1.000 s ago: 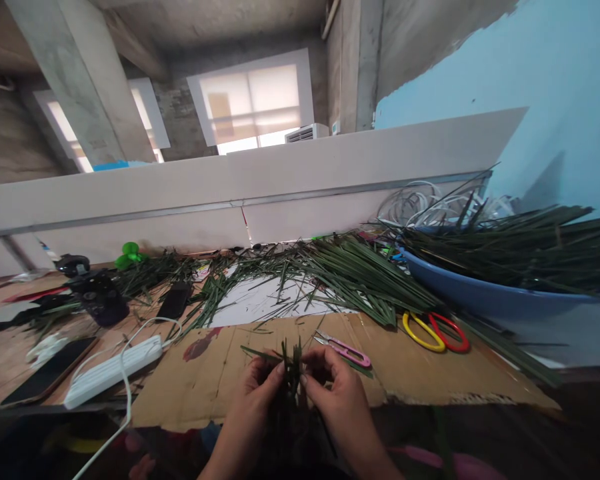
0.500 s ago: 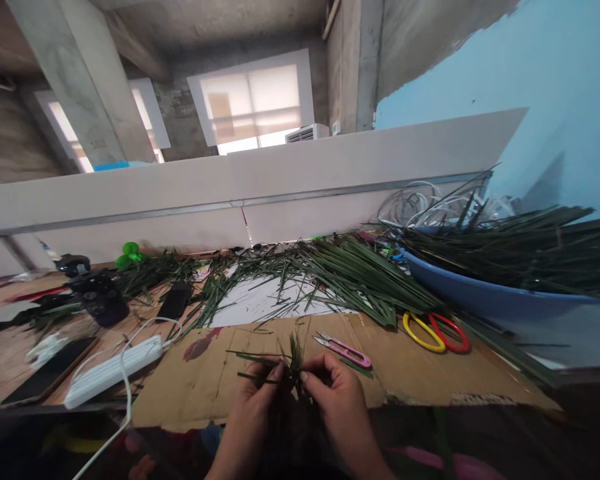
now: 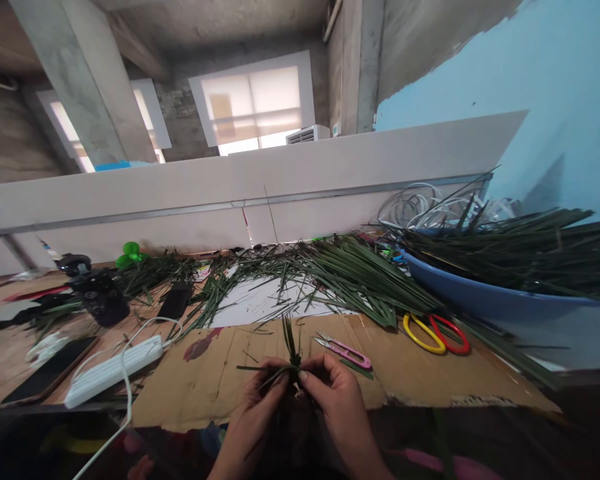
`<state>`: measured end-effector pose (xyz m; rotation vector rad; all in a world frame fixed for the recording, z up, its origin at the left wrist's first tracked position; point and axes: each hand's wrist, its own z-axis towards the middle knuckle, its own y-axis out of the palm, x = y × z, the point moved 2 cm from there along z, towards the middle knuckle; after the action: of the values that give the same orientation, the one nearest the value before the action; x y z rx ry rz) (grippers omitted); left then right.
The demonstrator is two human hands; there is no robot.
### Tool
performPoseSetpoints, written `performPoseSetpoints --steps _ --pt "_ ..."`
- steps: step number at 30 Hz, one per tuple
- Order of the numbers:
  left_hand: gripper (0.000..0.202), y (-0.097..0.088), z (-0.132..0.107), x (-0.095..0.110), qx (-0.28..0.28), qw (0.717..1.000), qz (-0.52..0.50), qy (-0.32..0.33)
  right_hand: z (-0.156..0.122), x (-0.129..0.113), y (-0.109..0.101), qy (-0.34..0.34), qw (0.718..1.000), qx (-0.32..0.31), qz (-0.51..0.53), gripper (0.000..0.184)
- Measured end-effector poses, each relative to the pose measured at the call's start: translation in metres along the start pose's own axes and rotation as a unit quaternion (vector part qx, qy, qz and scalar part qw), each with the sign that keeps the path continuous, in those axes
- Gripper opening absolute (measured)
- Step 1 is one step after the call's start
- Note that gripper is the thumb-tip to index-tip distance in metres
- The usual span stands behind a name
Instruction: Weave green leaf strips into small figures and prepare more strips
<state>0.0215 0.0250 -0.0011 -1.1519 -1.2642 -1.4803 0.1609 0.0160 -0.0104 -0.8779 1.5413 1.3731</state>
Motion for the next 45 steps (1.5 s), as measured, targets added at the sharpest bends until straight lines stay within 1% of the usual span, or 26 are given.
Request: performPoseSetpoints --steps 2,6,9,12,15,19,23,26,28,30,37,42,45 --pt "0.037 0.002 0.001 0.000 -0.006 1.000 -0.007 0.000 -0.001 0.001 0.000 0.006 1.000 0.001 0.001 0.036" --pt "0.027 0.001 0.005 -0.001 -0.002 1.000 0.021 0.006 0.001 0.004 -0.001 0.002 1.000 -0.001 -0.004 0.034" --pt "0.017 0.000 0.008 0.003 0.000 0.998 0.056 0.015 0.003 0.002 -0.002 -0.009 0.999 -0.015 -0.038 0.030" --pt "0.013 -0.003 0.010 0.010 0.002 0.996 0.089 0.002 0.005 -0.003 -0.001 -0.015 0.996 -0.040 -0.074 0.028" --pt "0.016 -0.006 0.013 0.013 -0.011 0.996 0.086 -0.006 0.005 -0.005 0.001 -0.007 0.995 -0.052 -0.080 0.029" --pt "0.022 -0.008 0.015 0.009 -0.030 0.996 0.078 0.005 0.005 -0.004 0.003 -0.004 0.997 -0.049 -0.063 0.033" --pt "0.018 -0.009 0.015 0.004 -0.021 0.998 0.065 0.002 0.005 -0.003 0.003 0.009 0.997 -0.054 -0.056 0.033" --pt "0.014 -0.009 0.016 0.002 -0.008 0.997 0.069 0.020 0.007 -0.001 0.003 0.018 0.997 -0.066 -0.039 0.034" --pt "0.013 -0.008 0.017 0.001 -0.021 0.998 0.051 0.022 0.010 0.001 0.002 0.014 0.997 -0.073 -0.027 0.035" --pt "0.014 -0.007 0.018 -0.001 -0.029 0.999 0.035 0.007 0.013 0.004 0.000 0.008 0.997 -0.074 -0.024 0.035" --pt "0.022 -0.006 0.019 0.000 0.003 1.000 -0.001 -0.025 0.016 0.008 -0.004 0.002 0.996 -0.075 -0.049 0.038" --pt "0.024 -0.009 0.021 -0.006 0.005 0.999 -0.017 -0.031 0.017 0.012 -0.004 0.017 0.997 -0.075 -0.020 0.035" --pt "0.027 -0.009 0.022 -0.010 0.014 0.998 -0.036 -0.041 0.019 0.016 -0.006 0.035 0.997 -0.073 -0.011 0.036"
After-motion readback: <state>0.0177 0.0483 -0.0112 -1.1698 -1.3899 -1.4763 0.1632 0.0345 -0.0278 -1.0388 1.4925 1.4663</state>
